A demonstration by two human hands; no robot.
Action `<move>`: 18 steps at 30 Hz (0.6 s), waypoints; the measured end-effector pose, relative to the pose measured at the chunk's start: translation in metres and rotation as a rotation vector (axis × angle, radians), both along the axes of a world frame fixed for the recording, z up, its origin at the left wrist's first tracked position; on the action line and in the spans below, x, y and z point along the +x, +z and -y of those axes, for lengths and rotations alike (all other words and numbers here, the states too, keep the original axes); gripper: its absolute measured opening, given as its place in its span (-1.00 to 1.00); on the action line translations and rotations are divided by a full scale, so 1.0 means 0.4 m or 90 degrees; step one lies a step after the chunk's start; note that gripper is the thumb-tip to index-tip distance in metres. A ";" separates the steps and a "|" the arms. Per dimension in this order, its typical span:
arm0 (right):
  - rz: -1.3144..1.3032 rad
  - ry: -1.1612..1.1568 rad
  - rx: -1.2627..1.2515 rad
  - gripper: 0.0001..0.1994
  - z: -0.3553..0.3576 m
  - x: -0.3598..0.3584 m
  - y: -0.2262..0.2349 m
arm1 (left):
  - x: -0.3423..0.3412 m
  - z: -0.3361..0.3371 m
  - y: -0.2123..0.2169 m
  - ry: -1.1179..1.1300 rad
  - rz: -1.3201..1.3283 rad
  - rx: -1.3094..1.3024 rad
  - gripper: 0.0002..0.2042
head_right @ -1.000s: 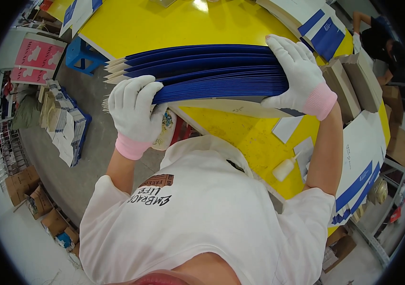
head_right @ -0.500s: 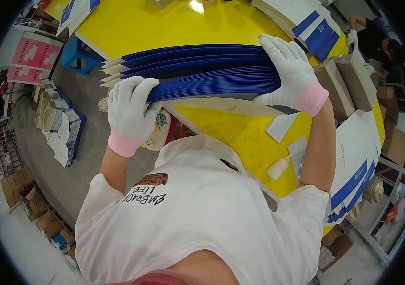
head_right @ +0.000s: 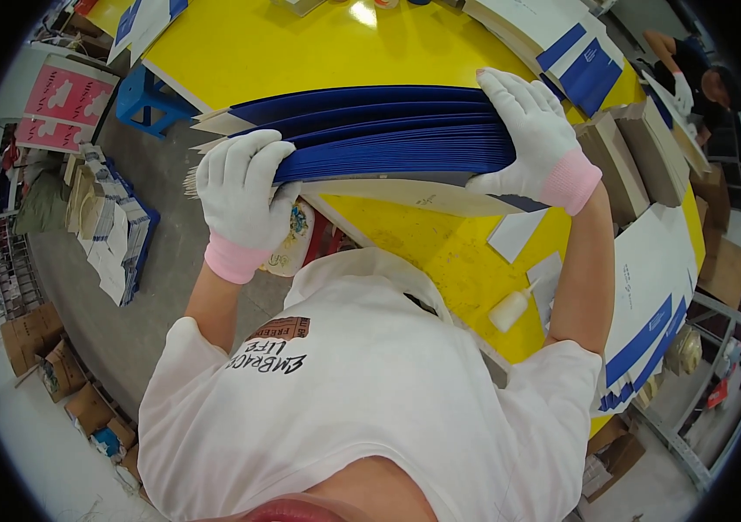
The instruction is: Sorting, stacking, and bundling printed paper bags using plastic twine in a factory setting.
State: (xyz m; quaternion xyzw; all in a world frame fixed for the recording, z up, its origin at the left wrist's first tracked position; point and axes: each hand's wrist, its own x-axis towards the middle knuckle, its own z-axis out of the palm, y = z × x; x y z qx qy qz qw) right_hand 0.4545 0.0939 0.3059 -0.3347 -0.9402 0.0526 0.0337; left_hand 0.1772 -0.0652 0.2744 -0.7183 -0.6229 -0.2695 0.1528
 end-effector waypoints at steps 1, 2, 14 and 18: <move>0.000 -0.001 0.000 0.04 0.000 0.000 -0.001 | 0.000 0.000 -0.002 -0.001 0.000 0.000 -0.61; 0.002 -0.001 -0.002 0.04 0.000 0.000 -0.002 | 0.000 0.000 -0.004 -0.003 0.002 0.003 -0.61; 0.007 0.001 0.015 0.03 -0.005 0.001 0.000 | 0.007 -0.001 0.014 0.009 0.063 -0.031 -0.36; -0.016 0.031 0.019 0.03 -0.020 0.006 -0.006 | 0.008 -0.006 0.009 0.020 0.026 -0.055 -0.34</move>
